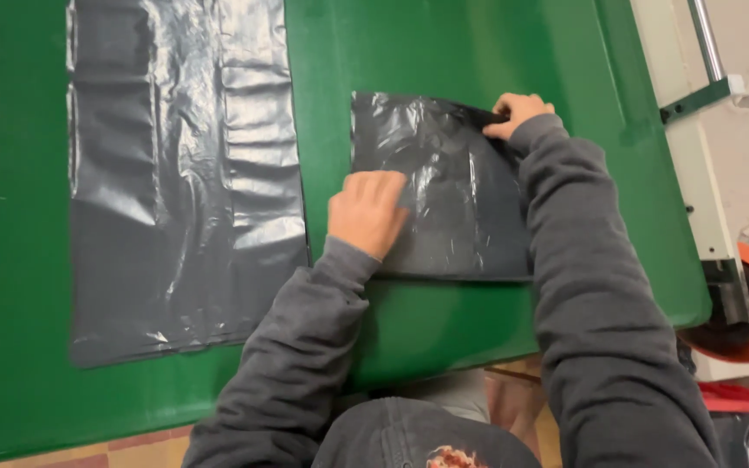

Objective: Folding large black plastic bags and placing them into a red storage crate.

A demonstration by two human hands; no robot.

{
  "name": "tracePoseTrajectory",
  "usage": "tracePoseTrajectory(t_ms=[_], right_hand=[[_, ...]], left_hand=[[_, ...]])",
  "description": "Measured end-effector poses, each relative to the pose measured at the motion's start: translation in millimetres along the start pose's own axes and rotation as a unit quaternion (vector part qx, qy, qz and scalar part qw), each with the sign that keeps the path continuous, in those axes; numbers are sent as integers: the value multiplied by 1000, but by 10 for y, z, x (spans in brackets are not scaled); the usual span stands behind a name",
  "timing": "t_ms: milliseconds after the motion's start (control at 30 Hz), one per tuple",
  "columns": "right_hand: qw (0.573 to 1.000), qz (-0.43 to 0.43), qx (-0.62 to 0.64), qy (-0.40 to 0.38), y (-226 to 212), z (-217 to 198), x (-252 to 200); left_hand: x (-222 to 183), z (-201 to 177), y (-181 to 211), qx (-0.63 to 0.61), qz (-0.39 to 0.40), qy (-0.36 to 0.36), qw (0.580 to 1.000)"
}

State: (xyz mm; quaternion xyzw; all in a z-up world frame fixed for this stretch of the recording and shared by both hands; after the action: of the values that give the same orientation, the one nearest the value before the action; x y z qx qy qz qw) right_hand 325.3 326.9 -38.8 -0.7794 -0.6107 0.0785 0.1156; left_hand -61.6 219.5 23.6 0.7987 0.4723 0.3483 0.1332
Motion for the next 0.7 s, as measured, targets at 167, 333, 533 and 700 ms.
tracePoseTrajectory(t_ms=[167,333,533,700], right_hand=[[949,-214,-50,225,-665,-565,-1002],[898,-240,1,370,-1181,-963,-2520],[914,-259,-24,312,-871,-517,-3028],[914,-273,-15,300,-771,-446,-3146]], left_hand=[[-201,780,-364,-430,-89,-78,895],[-9,456,-551,-660,-565,-90,486],[-359,1012,-1244,-724,-379,-97,567],[-726,195,-523,-402,-248,45,880]])
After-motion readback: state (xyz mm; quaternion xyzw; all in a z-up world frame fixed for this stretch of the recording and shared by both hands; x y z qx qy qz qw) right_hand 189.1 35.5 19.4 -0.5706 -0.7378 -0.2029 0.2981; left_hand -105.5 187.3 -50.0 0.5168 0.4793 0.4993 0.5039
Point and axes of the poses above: each hand's wrist, its own x-axis towards the middle knuckle, its own z-axis out of the palm, y = z × x, the point moved 1 cm from there along x, towards the middle knuckle, and after that the axes turned 11 degrees about y, right-handed, at the moved point
